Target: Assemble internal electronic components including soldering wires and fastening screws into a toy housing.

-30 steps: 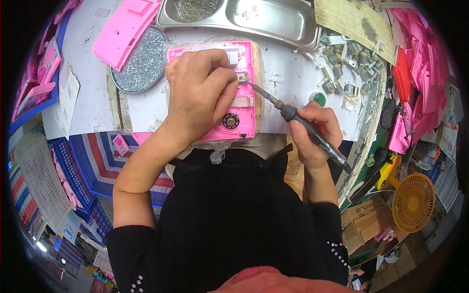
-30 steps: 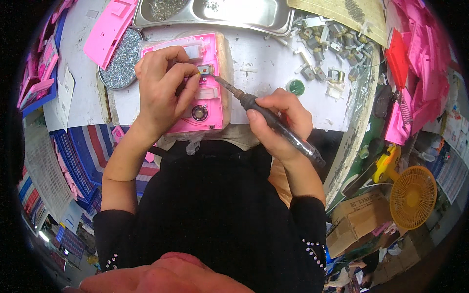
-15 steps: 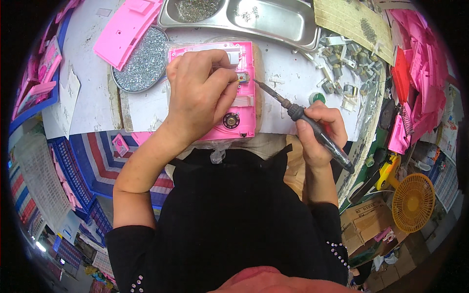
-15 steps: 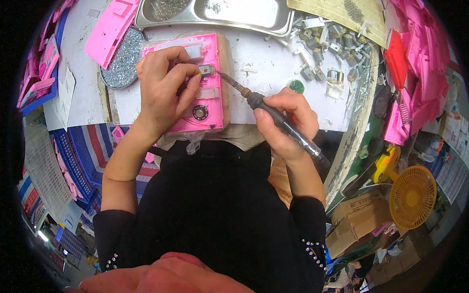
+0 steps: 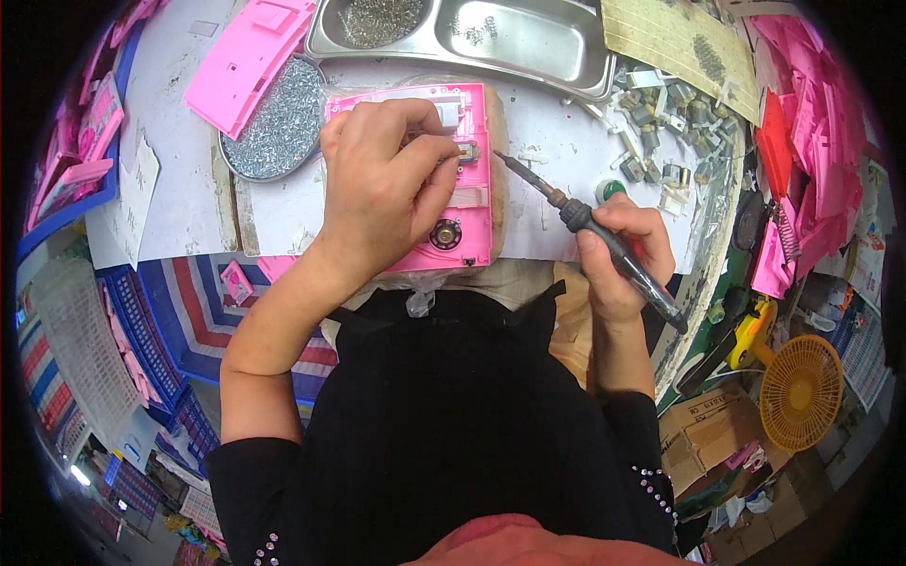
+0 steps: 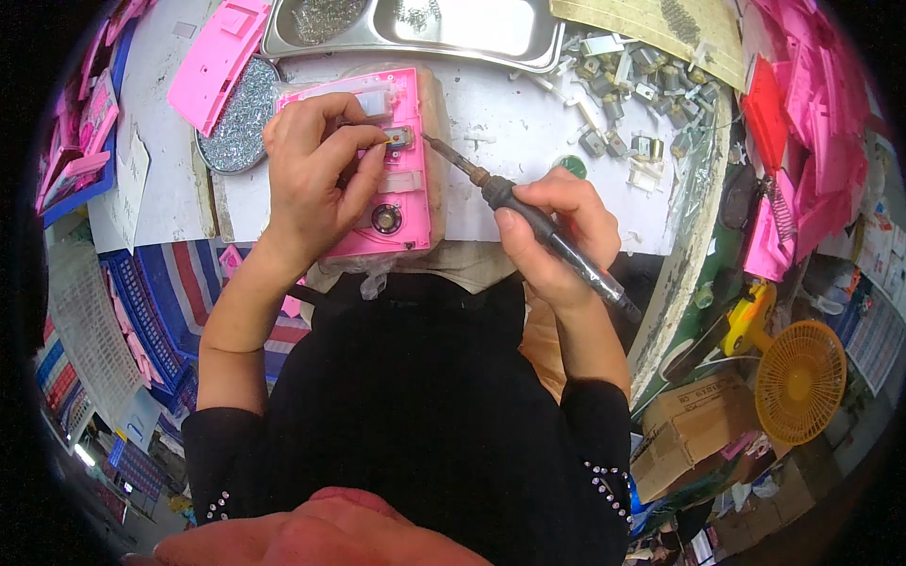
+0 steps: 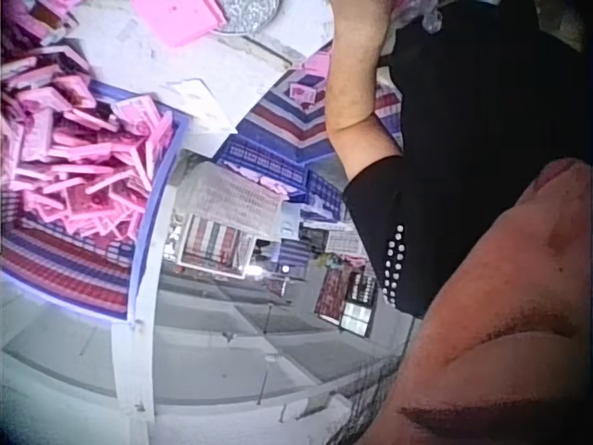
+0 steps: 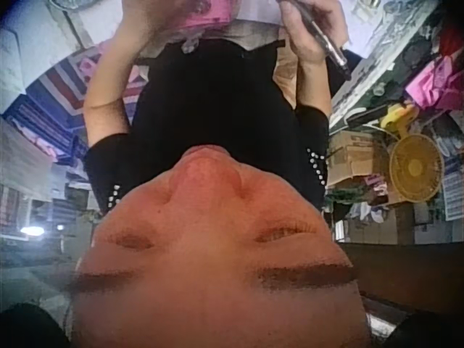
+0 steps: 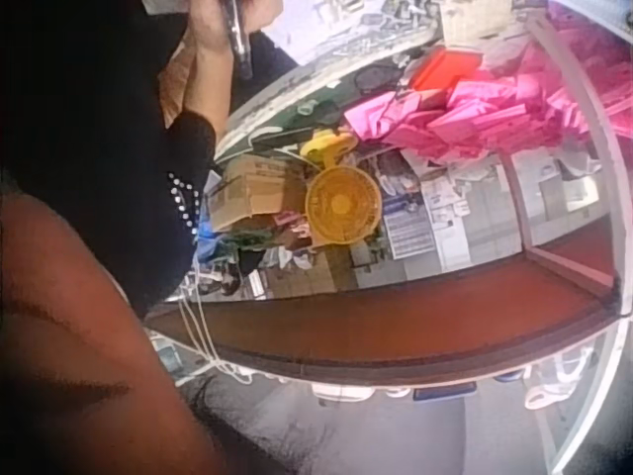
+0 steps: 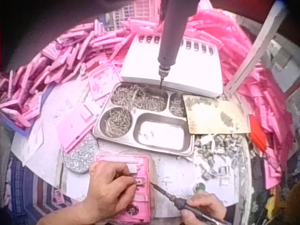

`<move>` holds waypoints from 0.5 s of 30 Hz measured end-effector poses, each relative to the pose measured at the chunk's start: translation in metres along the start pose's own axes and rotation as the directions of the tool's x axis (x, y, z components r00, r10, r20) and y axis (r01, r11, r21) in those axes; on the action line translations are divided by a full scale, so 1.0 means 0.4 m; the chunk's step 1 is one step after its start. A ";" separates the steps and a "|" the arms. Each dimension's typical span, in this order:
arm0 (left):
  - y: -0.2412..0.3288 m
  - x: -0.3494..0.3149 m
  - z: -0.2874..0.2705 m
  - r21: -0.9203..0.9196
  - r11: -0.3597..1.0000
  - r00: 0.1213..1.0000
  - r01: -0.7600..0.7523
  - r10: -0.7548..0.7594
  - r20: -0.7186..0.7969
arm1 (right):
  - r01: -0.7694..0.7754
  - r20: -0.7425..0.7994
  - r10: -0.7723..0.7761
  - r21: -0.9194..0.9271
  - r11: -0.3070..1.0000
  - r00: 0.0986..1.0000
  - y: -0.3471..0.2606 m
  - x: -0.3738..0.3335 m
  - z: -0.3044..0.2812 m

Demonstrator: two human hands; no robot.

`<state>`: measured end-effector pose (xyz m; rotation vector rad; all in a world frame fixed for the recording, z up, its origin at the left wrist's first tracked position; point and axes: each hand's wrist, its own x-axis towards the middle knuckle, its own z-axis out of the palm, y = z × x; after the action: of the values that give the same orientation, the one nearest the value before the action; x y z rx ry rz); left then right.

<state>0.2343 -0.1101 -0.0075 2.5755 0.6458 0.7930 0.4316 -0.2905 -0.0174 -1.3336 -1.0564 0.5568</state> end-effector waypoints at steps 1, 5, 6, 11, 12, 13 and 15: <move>0.000 0.001 -0.001 -0.003 1.000 1.000 0.002 -0.002 0.000 | 0.001 0.005 -0.001 0.002 1.000 1.000 0.001 0.001 0.000; 0.015 0.014 -0.001 0.047 0.998 0.999 0.038 -0.040 0.027 | -0.011 0.006 0.011 0.018 1.000 1.000 0.004 0.006 0.009; 0.018 0.019 -0.001 0.068 0.997 0.998 0.041 -0.043 0.035 | 0.000 0.012 0.000 0.004 1.000 1.000 0.005 0.009 0.010; 0.028 0.037 -0.004 0.141 0.990 0.997 0.023 -0.033 0.071 | 0.047 0.029 -0.046 -0.070 0.996 0.999 0.006 0.025 0.016; 0.029 0.036 -0.005 0.154 0.988 0.997 0.020 -0.032 0.075 | 0.047 0.030 -0.045 -0.084 0.995 0.999 0.007 0.025 0.018; 0.031 0.036 -0.005 0.168 0.986 0.996 0.017 -0.031 0.080 | 0.047 0.031 -0.044 -0.099 0.994 0.999 0.008 0.025 0.020; 0.033 0.040 -0.005 0.191 0.982 0.996 0.014 -0.031 0.087 | 0.033 0.034 -0.029 -0.113 0.993 0.999 0.007 0.027 0.024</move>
<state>0.2491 -0.1124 0.0069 2.7513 0.7552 0.6320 0.4289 -0.2760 -0.0176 -1.4091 -1.1473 0.5022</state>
